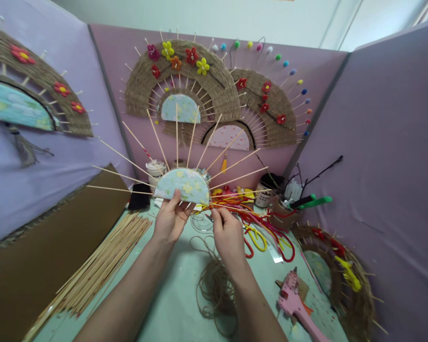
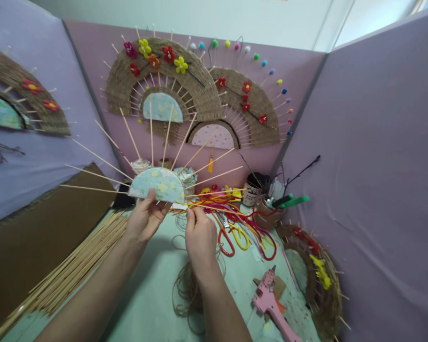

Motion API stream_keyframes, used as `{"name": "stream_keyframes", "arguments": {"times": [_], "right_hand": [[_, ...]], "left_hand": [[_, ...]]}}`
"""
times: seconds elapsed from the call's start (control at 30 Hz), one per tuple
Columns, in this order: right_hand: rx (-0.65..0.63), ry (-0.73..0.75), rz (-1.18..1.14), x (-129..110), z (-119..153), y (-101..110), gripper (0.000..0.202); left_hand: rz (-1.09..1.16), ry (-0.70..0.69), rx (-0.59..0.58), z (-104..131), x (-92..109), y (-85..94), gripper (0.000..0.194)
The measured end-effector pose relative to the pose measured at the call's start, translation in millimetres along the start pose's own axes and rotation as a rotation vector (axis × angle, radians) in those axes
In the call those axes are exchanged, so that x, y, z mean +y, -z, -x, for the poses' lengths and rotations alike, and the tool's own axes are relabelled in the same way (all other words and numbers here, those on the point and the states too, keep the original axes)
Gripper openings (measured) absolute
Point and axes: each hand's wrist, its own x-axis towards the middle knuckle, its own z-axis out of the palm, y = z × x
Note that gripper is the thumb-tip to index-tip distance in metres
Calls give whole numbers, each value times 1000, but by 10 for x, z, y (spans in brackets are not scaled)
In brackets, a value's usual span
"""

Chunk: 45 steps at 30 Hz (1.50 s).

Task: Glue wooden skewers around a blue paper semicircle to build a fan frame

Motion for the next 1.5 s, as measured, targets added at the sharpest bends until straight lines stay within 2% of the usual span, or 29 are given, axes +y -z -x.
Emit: {"name": "stream_keyframes", "arguments": {"times": [0.2, 0.63, 1.03, 1.33, 1.4, 1.5], "right_hand": [[-24, -4, -22, -4, -1, -12, 33], [-42, -15, -31, -3, 13, -26, 32], [-66, -23, -26, -17, 11, -37, 34], [-64, -24, -44, -32, 24, -64, 32], [-105, -21, -8, -21, 19, -59, 34], [-268, 62, 162, 5, 24, 6, 27]], "left_hand": [[-3, 3, -6, -1, -19, 22, 32], [19, 11, 12, 26, -23, -18, 23], [51, -4, -1, 47, -59, -32, 27], [122, 39, -25, 64, -119, -55, 26], [152, 40, -40, 50, -115, -56, 26], [183, 33, -61, 8, -87, -35, 27]]}}
